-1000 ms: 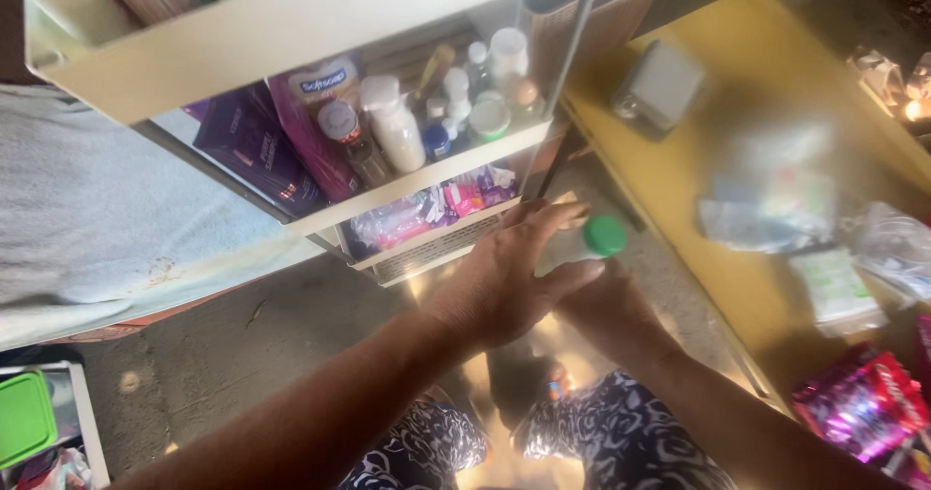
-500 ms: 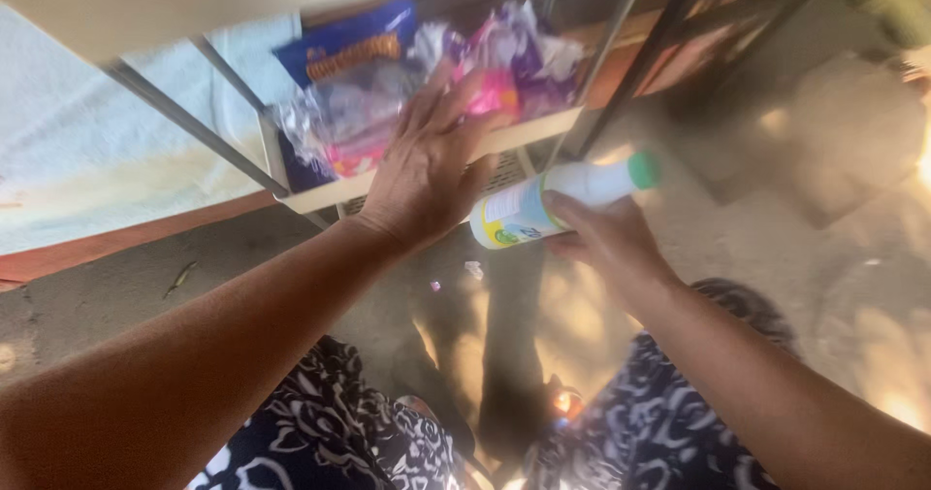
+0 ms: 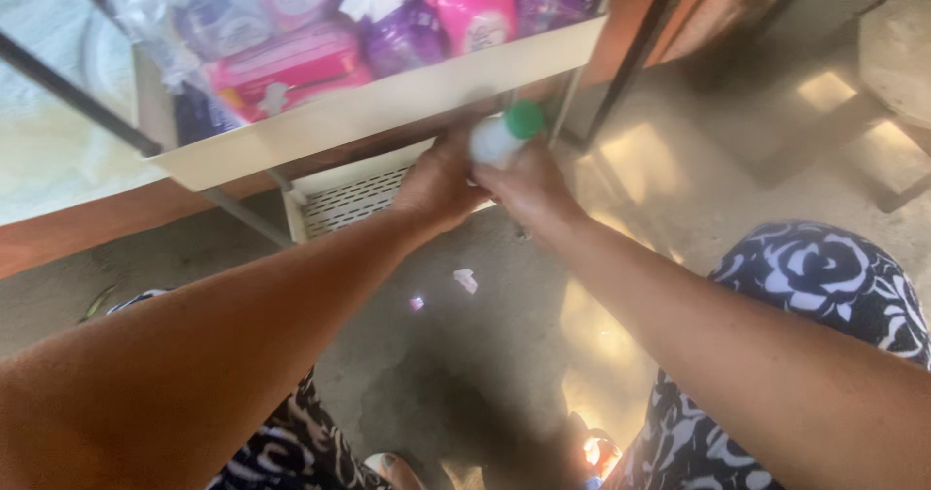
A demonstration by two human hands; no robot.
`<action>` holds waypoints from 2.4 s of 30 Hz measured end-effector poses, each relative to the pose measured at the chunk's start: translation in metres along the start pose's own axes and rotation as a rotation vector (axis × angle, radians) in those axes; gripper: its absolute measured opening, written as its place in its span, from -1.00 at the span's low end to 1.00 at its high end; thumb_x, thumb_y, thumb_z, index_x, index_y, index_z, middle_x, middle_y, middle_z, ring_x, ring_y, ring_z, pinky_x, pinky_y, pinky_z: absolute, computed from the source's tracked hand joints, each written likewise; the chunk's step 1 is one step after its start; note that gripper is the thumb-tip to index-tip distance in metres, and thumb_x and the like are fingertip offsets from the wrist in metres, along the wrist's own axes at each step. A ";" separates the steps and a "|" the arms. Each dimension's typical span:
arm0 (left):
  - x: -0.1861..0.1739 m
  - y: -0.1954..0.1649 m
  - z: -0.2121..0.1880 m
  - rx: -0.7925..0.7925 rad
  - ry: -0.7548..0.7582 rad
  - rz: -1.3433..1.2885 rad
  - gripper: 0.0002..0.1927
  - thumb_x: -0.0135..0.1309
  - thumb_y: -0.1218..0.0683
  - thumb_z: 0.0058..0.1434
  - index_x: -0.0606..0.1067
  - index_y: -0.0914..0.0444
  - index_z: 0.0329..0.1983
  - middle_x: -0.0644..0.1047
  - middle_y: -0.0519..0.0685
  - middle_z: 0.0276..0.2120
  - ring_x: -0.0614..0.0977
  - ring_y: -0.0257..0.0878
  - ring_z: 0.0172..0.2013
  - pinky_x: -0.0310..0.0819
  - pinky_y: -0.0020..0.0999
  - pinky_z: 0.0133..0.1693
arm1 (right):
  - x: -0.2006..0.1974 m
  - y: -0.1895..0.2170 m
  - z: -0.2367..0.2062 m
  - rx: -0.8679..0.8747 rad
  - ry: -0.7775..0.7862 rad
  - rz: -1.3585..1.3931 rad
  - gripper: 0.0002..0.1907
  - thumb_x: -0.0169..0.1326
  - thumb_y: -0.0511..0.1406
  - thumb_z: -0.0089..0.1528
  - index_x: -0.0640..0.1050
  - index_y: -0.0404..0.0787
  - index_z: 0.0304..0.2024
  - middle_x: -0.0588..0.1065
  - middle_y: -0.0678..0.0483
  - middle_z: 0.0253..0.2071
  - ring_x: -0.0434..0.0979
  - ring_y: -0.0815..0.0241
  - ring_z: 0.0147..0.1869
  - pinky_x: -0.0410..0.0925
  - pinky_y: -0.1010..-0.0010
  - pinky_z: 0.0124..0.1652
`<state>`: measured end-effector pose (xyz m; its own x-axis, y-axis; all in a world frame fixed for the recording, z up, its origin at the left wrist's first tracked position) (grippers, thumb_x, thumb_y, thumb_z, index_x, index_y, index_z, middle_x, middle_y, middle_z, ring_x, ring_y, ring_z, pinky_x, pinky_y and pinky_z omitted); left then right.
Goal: The person removes packaged goods, bottles, and small pouches from a rolling cart shelf and places them on a nearby table, then rearranges toiletry bottles, a cotton bud pack, and a coiled cable on the cart's top shelf, pressing items into place by hand.
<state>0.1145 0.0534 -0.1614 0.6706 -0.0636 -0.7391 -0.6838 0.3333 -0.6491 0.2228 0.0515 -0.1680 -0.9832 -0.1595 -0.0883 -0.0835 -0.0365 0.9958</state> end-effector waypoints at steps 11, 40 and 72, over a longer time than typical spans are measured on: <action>0.048 0.064 0.039 -0.021 0.050 -0.091 -0.01 0.41 0.00 -0.01 0.14 0.23 0.42 0.38 0.24 0.26 0.38 0.15 0.29 0.24 -0.07 0.28 | -0.025 -0.001 -0.033 0.146 0.297 -0.502 -0.18 0.24 -0.16 0.22 0.23 -0.27 0.43 0.45 -0.15 0.26 0.62 -0.04 0.11 0.47 0.18 0.05; 0.086 0.060 0.083 -0.017 -0.078 -0.356 -0.52 0.30 0.07 0.13 0.49 0.29 0.10 0.65 0.02 -0.08 0.71 -0.14 -0.03 0.58 -0.25 0.01 | -0.020 0.009 -0.032 0.429 0.349 -0.871 -0.20 0.19 -0.06 0.22 0.25 -0.12 0.44 0.43 -0.07 0.31 0.50 -0.03 0.28 0.44 0.15 0.11; 0.078 0.048 0.049 -0.382 0.075 -0.146 -0.05 0.22 -0.24 0.17 0.06 0.31 0.41 0.39 0.25 0.21 0.48 0.07 0.17 0.31 -0.19 0.20 | -0.026 0.003 -0.022 0.118 0.333 -0.756 -0.42 0.15 -0.23 0.20 0.45 -0.12 0.29 0.51 -0.05 0.14 0.49 0.04 0.19 0.37 0.16 0.14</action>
<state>0.1484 0.1102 -0.2416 0.7555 -0.1570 -0.6361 -0.6499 -0.0567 -0.7579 0.2512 0.0343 -0.1632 -0.5572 -0.4177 -0.7177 -0.7366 -0.1505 0.6594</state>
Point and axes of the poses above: each hand's wrist, its own z-axis towards the middle knuckle, its own x-axis out of the palm, y = z × x, the point moved 8 cm from there along z, towards the middle knuckle
